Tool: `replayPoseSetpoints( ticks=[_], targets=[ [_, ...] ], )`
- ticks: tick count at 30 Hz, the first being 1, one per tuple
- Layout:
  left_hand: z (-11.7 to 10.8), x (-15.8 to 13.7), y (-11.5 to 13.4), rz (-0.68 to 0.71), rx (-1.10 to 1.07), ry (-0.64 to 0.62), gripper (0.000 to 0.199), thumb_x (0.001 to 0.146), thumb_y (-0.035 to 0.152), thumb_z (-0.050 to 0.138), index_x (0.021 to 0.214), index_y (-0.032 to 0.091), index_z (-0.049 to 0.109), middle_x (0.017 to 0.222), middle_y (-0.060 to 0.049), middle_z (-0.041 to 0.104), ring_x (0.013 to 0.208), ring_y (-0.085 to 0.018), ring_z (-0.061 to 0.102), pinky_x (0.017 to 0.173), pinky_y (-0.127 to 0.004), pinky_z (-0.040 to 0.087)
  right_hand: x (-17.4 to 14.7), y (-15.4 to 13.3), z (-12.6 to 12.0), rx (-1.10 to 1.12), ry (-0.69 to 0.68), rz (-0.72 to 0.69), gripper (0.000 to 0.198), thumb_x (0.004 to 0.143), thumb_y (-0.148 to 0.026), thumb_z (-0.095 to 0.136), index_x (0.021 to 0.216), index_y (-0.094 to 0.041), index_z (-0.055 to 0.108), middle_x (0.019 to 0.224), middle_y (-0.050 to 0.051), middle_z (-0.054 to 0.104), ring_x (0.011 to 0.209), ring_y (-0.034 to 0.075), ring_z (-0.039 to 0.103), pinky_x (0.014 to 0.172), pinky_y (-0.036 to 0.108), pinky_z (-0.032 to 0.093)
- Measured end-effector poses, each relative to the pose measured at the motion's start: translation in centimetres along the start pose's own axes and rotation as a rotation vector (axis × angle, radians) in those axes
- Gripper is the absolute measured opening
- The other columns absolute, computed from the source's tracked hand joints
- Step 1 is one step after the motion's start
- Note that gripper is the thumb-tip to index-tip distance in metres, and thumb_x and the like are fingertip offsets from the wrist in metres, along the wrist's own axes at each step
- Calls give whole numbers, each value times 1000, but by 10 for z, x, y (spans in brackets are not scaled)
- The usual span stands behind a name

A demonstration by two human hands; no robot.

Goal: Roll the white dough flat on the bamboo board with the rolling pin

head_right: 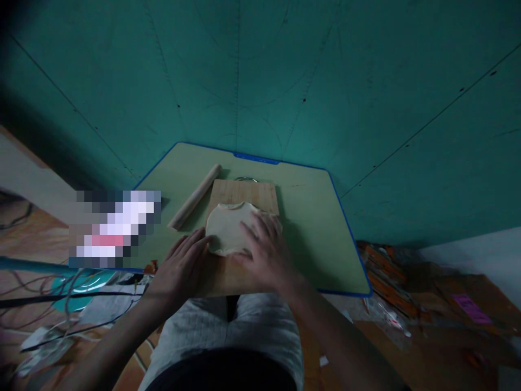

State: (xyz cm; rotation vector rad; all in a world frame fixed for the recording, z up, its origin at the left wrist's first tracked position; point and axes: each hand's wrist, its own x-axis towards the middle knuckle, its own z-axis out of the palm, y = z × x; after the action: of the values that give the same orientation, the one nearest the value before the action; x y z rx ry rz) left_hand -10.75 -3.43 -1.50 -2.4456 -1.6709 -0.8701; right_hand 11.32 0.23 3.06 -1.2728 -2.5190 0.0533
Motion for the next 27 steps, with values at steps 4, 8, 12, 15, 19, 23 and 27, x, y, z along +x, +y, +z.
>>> replayPoseSetpoints(
  ticks=[4,8,12,15,19,23,27],
  targets=[
    [2,-1,-1,0,-2,1,34,102,21,38,131,16,53,138,-18,62,128,-29,59,104,-50,49,-3,7,-1,10,-62,-59,65,92,-54,63,142,-15,51,154,19,42,147,33,32,120,55,29],
    [4,-2,-2,5,-3,12,34,102,21,38,131,17,53,138,-17,62,129,-29,59,105,-49,49,-5,12,-2,-31,-48,6,66,92,-53,63,144,-15,51,154,20,41,147,35,29,119,60,27],
    [4,-1,-1,17,18,39,33,103,20,35,129,16,54,136,-17,63,126,-28,61,103,-47,50,-8,17,-2,-28,-70,-59,62,94,-48,61,145,-15,50,155,20,40,148,34,29,120,57,27],
    [5,-1,0,5,14,38,32,103,22,37,128,16,54,136,-18,63,127,-29,60,104,-49,49,-10,22,-2,-49,-23,11,67,92,-50,63,145,-11,49,155,23,39,148,37,26,120,61,25],
    [4,-1,0,3,8,23,32,103,22,35,127,15,56,135,-18,63,128,-30,59,104,-50,49,-14,28,-3,-18,-62,-26,67,91,-52,64,145,-15,50,155,20,39,148,36,28,120,59,26],
    [3,-1,0,3,17,19,33,104,23,34,127,15,56,136,-19,63,128,-30,59,104,-50,49,-17,33,-5,-16,-62,2,72,89,-56,64,147,-16,48,157,19,38,149,37,26,120,60,25],
    [2,-1,0,19,32,33,33,104,24,34,127,15,55,135,-18,64,127,-29,61,103,-49,50,-21,38,-8,-6,-60,21,70,90,-56,63,146,-16,49,156,20,39,148,37,28,118,61,27]
  ],
)
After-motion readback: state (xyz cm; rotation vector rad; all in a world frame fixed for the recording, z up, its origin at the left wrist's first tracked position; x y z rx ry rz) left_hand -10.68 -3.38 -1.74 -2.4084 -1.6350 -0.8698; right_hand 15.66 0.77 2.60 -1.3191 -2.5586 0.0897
